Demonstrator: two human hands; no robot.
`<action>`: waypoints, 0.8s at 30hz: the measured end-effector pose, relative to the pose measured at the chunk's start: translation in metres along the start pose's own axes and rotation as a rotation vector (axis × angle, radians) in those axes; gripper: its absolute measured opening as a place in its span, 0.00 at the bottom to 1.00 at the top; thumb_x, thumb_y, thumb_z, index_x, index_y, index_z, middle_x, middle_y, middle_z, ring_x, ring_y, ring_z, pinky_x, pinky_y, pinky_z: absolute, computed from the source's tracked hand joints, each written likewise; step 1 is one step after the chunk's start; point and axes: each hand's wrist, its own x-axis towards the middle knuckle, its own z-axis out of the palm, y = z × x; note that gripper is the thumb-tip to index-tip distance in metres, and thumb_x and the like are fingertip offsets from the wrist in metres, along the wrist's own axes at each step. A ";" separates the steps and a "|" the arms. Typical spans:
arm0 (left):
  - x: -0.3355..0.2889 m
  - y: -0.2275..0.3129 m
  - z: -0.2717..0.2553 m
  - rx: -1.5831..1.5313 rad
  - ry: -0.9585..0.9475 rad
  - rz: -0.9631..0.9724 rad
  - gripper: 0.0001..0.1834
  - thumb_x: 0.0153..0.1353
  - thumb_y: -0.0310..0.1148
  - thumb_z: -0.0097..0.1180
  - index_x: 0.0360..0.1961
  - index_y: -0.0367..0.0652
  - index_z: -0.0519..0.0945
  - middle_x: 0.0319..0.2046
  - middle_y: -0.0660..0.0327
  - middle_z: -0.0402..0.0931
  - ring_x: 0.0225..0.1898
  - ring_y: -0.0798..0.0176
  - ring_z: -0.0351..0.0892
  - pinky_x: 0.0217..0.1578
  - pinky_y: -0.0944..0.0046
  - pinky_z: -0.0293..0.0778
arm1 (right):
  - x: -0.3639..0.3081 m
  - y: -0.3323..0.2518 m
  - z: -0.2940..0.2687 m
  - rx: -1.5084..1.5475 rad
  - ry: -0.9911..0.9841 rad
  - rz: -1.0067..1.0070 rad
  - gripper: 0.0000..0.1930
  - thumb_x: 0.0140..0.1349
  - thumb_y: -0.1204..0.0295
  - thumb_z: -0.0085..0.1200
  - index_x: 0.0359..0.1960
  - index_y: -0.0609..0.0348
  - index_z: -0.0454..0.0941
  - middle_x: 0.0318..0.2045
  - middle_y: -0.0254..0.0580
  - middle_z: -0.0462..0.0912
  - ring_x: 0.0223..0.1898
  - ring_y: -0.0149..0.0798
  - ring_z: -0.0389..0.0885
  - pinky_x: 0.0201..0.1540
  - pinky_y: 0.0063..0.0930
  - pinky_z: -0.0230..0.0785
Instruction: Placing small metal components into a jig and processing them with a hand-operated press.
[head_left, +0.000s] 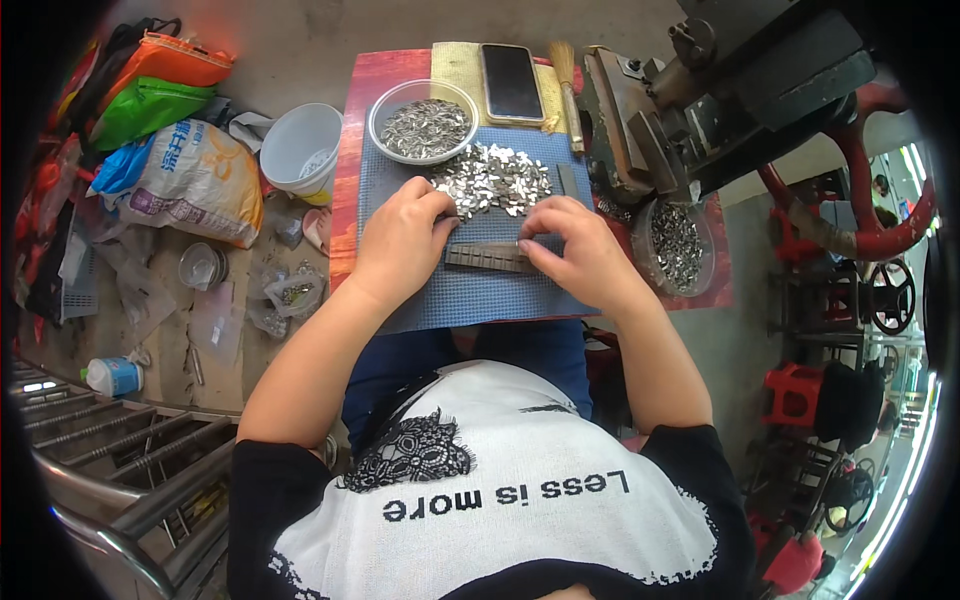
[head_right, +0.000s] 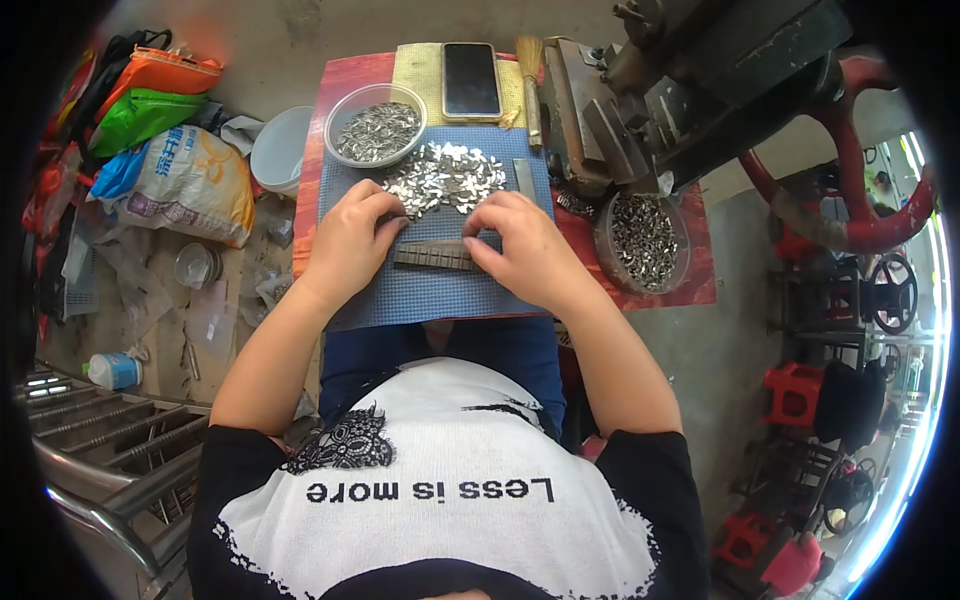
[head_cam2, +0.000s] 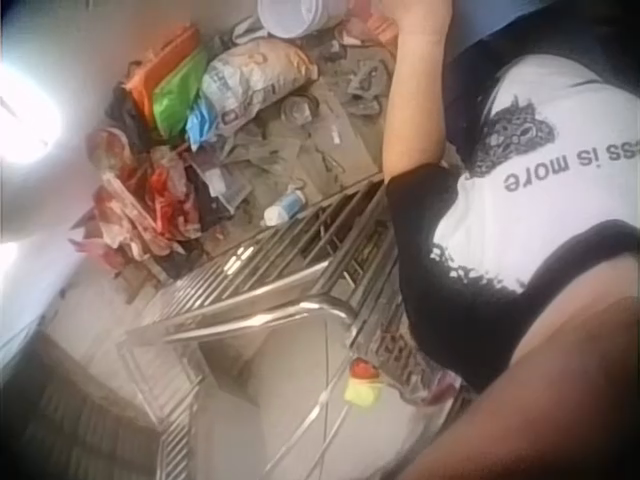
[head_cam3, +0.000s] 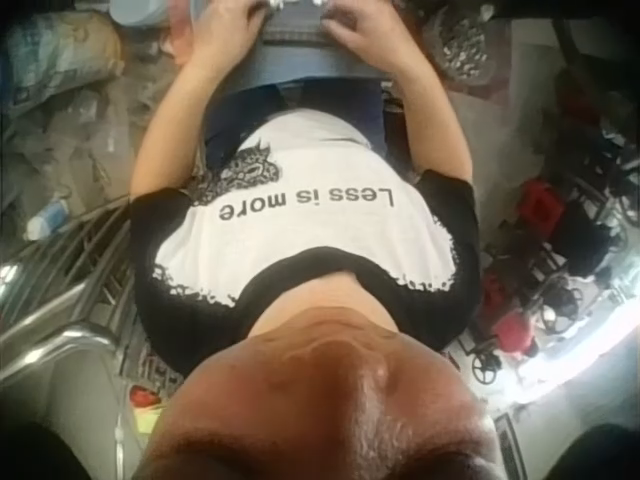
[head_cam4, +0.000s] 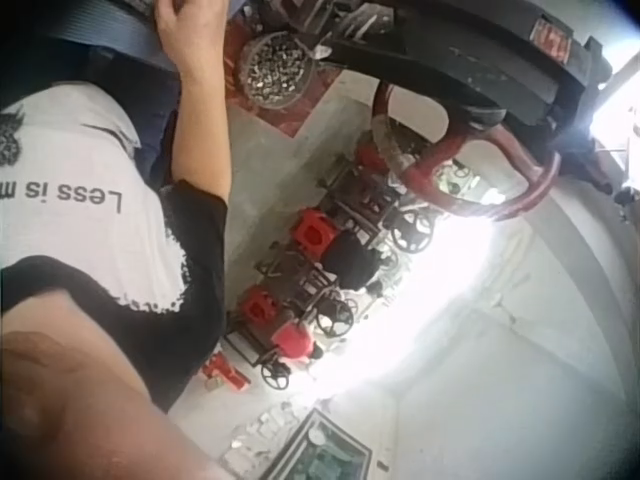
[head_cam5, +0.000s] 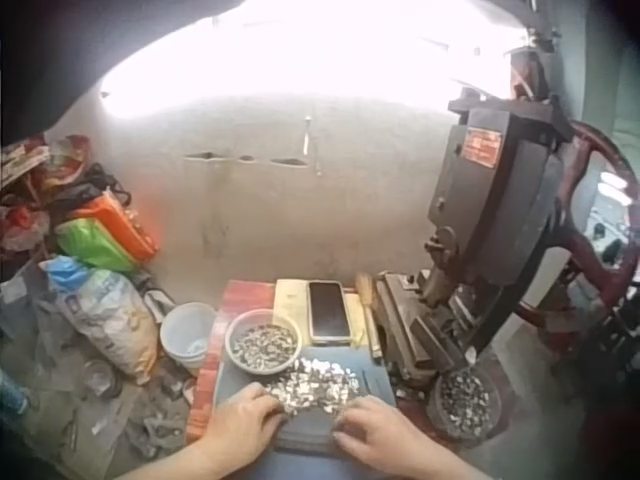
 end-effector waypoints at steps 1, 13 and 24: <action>0.000 0.001 0.001 0.020 0.002 0.011 0.06 0.56 0.27 0.65 0.34 0.40 0.82 0.36 0.55 0.77 0.39 0.47 0.80 0.41 0.51 0.76 | -0.006 -0.001 -0.002 -0.003 -0.025 -0.017 0.06 0.57 0.75 0.63 0.35 0.63 0.81 0.40 0.45 0.80 0.46 0.47 0.80 0.51 0.35 0.72; -0.005 0.010 -0.006 -0.199 0.022 0.002 0.05 0.59 0.24 0.61 0.36 0.37 0.79 0.32 0.51 0.80 0.39 0.47 0.80 0.40 0.54 0.75 | -0.018 -0.004 0.008 0.018 0.033 0.096 0.06 0.55 0.76 0.63 0.34 0.64 0.84 0.35 0.45 0.83 0.40 0.46 0.82 0.45 0.35 0.74; 0.006 0.015 0.007 -0.178 -0.091 0.066 0.05 0.56 0.22 0.64 0.34 0.37 0.82 0.35 0.54 0.79 0.39 0.53 0.79 0.44 0.60 0.76 | -0.014 0.017 0.007 -0.071 0.259 0.189 0.07 0.57 0.75 0.65 0.36 0.64 0.84 0.32 0.42 0.82 0.32 0.38 0.81 0.37 0.29 0.73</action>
